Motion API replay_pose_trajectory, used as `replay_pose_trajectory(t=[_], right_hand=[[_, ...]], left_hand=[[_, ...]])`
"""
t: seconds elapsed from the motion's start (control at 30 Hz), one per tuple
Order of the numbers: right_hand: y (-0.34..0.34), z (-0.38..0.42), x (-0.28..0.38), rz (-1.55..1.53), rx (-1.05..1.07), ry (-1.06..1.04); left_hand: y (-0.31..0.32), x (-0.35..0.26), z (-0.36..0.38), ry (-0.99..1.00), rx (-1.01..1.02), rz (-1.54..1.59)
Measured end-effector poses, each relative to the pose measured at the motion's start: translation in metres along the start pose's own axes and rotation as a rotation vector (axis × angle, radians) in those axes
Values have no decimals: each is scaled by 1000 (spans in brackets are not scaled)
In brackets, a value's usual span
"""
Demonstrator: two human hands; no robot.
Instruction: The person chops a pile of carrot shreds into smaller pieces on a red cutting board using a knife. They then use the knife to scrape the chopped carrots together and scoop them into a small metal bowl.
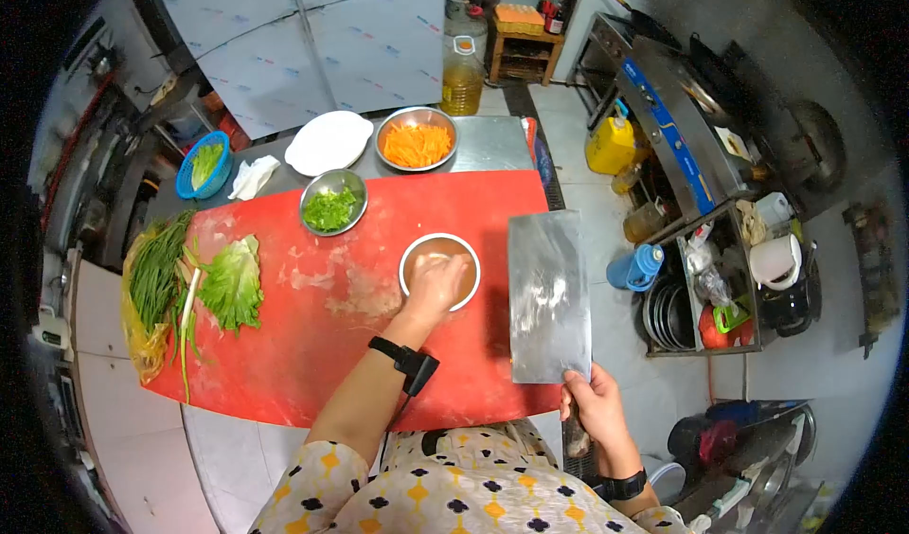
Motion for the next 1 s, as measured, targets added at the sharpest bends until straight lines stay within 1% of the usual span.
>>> replay_pose_trajectory(t=[0.07,0.1,0.13,0.2,0.23,0.3,0.33,0.4,0.43,0.47,0.53,0.6,0.67,0.7,0.83,0.9,0.93,1.0], right_hand=[[-2,-2,-4,-12,6,11],[-3,-2,-6,-22,-6,21],[-2,-3,-7,-25,9,23],[-2,-5,-5,-26,-17,8],[-2,-6,-5,-36,-23,17],[-4,-9,-8,-42,-22,13],[-5,-11,-10,-50,-28,11],[-7,-14,-11,-57,-34,15],[-9,-16,-12,-63,-45,21],[-10,-16,-12,-62,-34,23],[-12,-18,-12,-72,-53,6],[-14,-20,-14,-69,-54,8],[-15,-21,-12,-56,-46,9],[-16,-22,-13,-52,-42,4],[-22,-23,-13,-47,-41,21],[-26,-26,-14,-56,-41,31],[-29,-27,-13,-58,-46,28],[-31,-30,-13,-41,-12,12]], left_hand=[[-9,-11,3,36,-14,-3],[-7,-11,3,1,-44,-44],[4,-1,2,51,-117,25],[-14,-14,1,31,-150,-26],[-12,-13,2,28,-154,-32],[-4,-11,5,-94,38,79],[-1,-11,7,-98,35,75],[-4,-19,8,-84,-4,194],[-3,-17,7,-22,-23,192],[0,-16,7,-29,-27,185],[3,-17,8,123,-172,29],[7,-17,11,91,-168,72],[12,-12,13,23,-47,355],[13,-12,15,-6,-92,332],[-5,-24,28,-62,-109,245],[-19,-24,35,77,-82,-70],[-18,-19,37,82,-82,-69],[-10,-5,41,104,-35,-162]])
Point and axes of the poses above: each hand's wrist, its own z-axis away from the middle knuckle, its own y-axis out of the palm, x = y × z, the point moved 2 cm from there along -z, towards the middle knuckle, and after that the axes turned 6 degrees about -y, right-handed, at the moved point
